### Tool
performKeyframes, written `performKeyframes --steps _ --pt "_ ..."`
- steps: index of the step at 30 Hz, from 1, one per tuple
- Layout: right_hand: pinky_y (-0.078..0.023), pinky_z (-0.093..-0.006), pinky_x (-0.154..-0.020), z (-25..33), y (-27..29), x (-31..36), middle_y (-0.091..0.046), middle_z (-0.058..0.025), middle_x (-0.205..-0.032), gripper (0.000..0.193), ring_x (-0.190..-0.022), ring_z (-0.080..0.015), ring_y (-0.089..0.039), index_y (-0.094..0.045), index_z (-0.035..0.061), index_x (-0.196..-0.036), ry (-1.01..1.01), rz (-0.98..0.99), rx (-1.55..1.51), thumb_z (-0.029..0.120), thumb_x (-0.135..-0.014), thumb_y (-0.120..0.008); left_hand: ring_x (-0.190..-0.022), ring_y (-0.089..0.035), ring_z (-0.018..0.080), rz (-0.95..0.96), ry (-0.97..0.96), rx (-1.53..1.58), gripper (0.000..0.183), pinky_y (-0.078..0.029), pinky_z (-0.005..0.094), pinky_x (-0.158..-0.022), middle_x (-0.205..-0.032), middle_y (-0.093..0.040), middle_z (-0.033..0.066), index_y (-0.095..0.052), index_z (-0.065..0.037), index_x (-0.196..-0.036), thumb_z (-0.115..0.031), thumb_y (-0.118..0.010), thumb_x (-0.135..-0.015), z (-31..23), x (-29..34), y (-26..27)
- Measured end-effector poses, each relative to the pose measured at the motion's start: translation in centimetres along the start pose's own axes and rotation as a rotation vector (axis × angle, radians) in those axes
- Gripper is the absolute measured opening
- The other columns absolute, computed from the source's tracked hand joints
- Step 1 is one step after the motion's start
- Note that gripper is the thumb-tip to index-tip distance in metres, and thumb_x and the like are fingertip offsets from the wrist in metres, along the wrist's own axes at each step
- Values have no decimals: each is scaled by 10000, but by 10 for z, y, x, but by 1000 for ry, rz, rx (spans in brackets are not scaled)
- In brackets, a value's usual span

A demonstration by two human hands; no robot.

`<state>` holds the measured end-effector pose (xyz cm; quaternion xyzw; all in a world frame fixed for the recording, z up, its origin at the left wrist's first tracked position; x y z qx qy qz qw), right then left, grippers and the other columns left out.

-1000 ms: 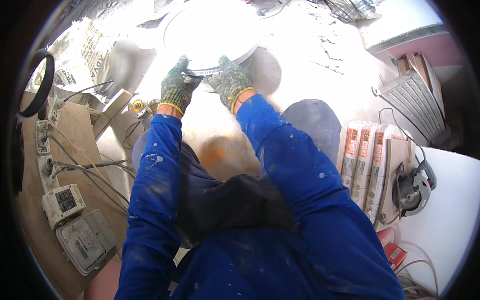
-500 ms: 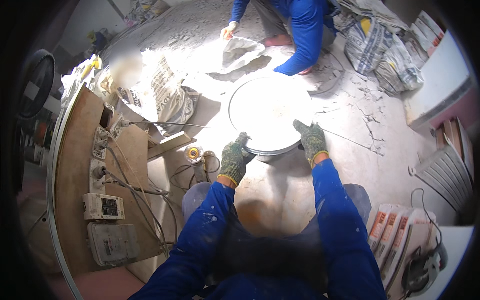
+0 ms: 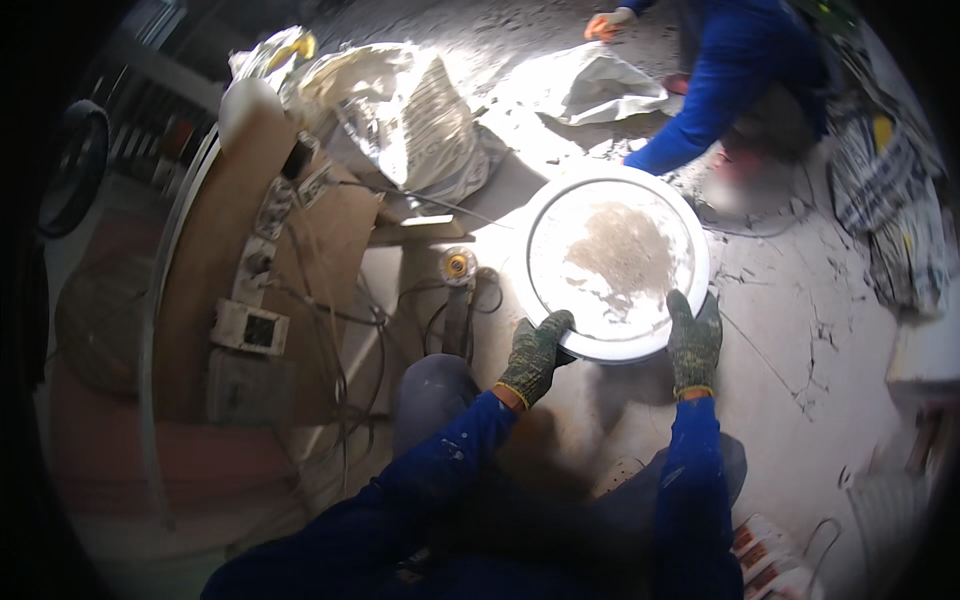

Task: The person uses an angle grinder to cut the rim of a white plastic bucket while seated on the floor. They then use a trowel to scrape and smooth the cut edge of the bucket. Another person is visible nearby handling a bag of material.

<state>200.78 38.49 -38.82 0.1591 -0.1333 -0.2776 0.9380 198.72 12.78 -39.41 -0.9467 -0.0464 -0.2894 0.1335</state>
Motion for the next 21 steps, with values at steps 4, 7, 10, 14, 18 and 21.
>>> performKeyframes --steps 4,7,10,14,18,21 --pt "-517 -428 -948 8 0 3 -696 -239 -1207 585 -1097 -347 -679 -571 -41 -1348 89 -73 -21 368 -958 -723 -732 -708 190 31 88 -59 293 -598 334 -601 -908 -722 103 -697 29 -1079 -215 -753 -926 -2 5 1" --pt "-522 -432 -932 17 6 6 -684 -259 -1195 616 -1069 -356 -683 -558 -58 -1342 -87 -3 302 403 -959 -700 -729 -714 229 68 80 -378 341 -579 373 -599 -883 -723 137 -686 14 -1145 -210 -770 -902 -26 10 6" --pt "-560 -451 -813 27 42 22 -697 -288 -1054 663 -935 -393 -705 -645 -96 -1161 -311 358 542 524 -928 -670 -762 -717 290 37 196 -629 472 -562 417 -666 -884 -724 171 -659 -70 -1271 -217 -791 -843 -61 38 12" --pt "-540 -423 -466 36 154 85 -570 -108 -615 264 -494 -239 -586 -644 26 -912 -708 486 204 284 -944 -696 -762 -698 331 47 -146 -1199 454 -539 454 -698 -870 -715 175 -681 -153 -1235 -367 -774 -846 -132 106 26" --pt "-568 -499 -580 41 295 185 -638 -158 -688 232 -583 -312 -644 -675 68 -941 -598 802 171 296 -906 -696 -839 -705 353 97 -210 -1538 466 -531 488 -759 -945 -735 121 -658 -257 -1328 -338 -740 -876 -178 180 54" --pt "-589 -509 -667 43 403 256 -702 -205 -788 365 -650 -376 -688 -710 85 -1009 -973 678 -167 386 -813 -770 -989 -705 311 23 -226 -1257 552 -531 473 -862 -1049 -749 65 -638 -249 -1383 -292 -724 -839 -198 239 89"
Point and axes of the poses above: each hand's wrist, its own x-axis away from the middle knuckle, its own y-axis out of the back of the hand, z = x × y, the point moved 3 cm from there along -x, towards the middle knuckle
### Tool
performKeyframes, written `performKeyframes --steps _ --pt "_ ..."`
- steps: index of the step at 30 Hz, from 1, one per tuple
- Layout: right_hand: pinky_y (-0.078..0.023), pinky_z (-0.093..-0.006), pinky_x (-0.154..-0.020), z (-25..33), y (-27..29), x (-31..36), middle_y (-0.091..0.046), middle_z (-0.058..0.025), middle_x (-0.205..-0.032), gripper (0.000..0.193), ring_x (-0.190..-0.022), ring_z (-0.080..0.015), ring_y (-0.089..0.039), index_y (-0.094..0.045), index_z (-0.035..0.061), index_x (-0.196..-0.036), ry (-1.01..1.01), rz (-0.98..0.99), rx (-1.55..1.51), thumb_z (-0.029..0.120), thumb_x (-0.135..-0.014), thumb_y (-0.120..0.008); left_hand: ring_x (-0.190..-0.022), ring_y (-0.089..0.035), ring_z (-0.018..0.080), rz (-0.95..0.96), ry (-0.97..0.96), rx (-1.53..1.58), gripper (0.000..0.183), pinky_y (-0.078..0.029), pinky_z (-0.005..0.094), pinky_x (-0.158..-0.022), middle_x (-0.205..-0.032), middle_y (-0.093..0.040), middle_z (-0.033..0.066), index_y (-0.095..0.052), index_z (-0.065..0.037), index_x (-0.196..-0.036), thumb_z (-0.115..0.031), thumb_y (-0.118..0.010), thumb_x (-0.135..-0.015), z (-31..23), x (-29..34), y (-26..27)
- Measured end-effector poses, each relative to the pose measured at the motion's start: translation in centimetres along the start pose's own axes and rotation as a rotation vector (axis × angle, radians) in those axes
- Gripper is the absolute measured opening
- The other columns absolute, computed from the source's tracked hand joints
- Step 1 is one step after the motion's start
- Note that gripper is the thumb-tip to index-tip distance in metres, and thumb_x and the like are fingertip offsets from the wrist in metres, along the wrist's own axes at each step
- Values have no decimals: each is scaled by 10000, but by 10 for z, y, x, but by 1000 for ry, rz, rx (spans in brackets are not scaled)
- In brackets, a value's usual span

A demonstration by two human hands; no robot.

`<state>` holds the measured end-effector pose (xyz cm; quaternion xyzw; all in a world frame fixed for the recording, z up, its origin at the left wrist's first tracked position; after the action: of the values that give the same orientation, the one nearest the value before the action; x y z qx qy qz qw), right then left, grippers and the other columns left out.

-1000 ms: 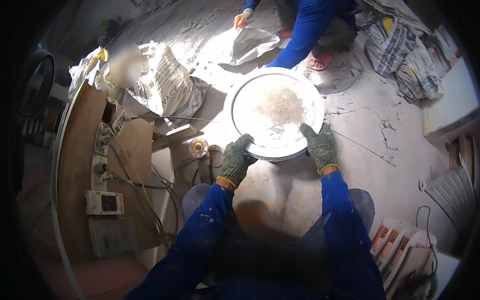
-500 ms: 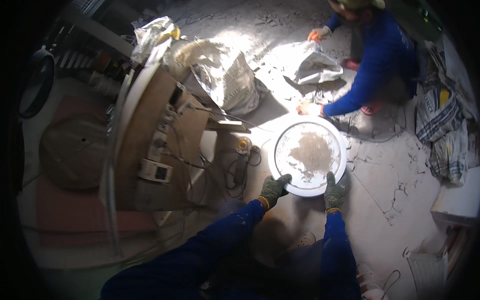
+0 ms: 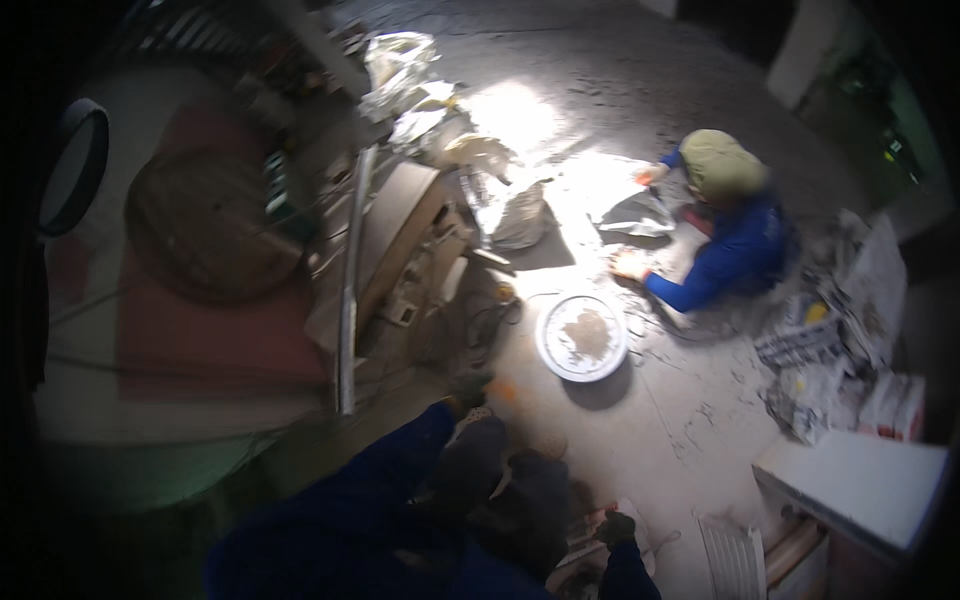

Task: The person uses an angle grinder to cut the rim of a white plastic bucket while seated on the floor. They then use a trowel to scrape and smooth the cut edge of the bucket. Another person is visible nearby handling a bag of material.

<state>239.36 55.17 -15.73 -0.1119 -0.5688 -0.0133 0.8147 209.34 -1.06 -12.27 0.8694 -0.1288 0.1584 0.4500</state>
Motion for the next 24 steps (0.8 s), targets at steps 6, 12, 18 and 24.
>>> performKeyframes --steps 6,12,18,24 --pt "-545 -474 -926 -8 30 109 -712 -181 -1193 602 -1065 -338 -693 -708 98 -1178 330 -40 1802 580 -818 -700 -1227 -643 298 253 210 -460 664 -483 427 -1074 -1324 -695 47 -616 -245 -1421 -270 -748 -771 39 86 38" --pt "-520 -455 -685 67 -1 131 -690 -81 -866 250 -865 -280 -670 -746 213 -817 559 -380 1639 452 -853 -679 -1169 -672 251 541 72 -554 711 -521 383 -1013 -1383 -659 78 -529 -166 -1499 -333 -741 -841 45 123 58" --pt "-539 -544 -884 30 -32 158 -638 -161 -1050 260 -963 -375 -658 -608 118 -1119 568 57 634 306 -995 -479 -879 -684 238 452 -158 -378 400 -581 404 -779 -1060 -690 68 -629 -126 -1247 -282 -742 -896 -15 50 68" --pt "-550 -466 -824 -2 -47 178 -672 -148 -944 286 -894 -347 -681 -673 110 -1027 282 -248 1059 300 -1039 -461 -646 -645 250 276 709 1122 186 -583 403 -610 -755 -637 81 -691 -81 -976 -257 -739 -939 -68 -31 64"
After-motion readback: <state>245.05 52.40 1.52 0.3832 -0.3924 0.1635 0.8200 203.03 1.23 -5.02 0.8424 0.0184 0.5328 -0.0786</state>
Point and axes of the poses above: each hand's wrist, its own x-axis away from the middle knuckle, its own y-axis out of the back of the hand, z = x × y, the point moved 3 cm from there along -x, towards the middle knuckle
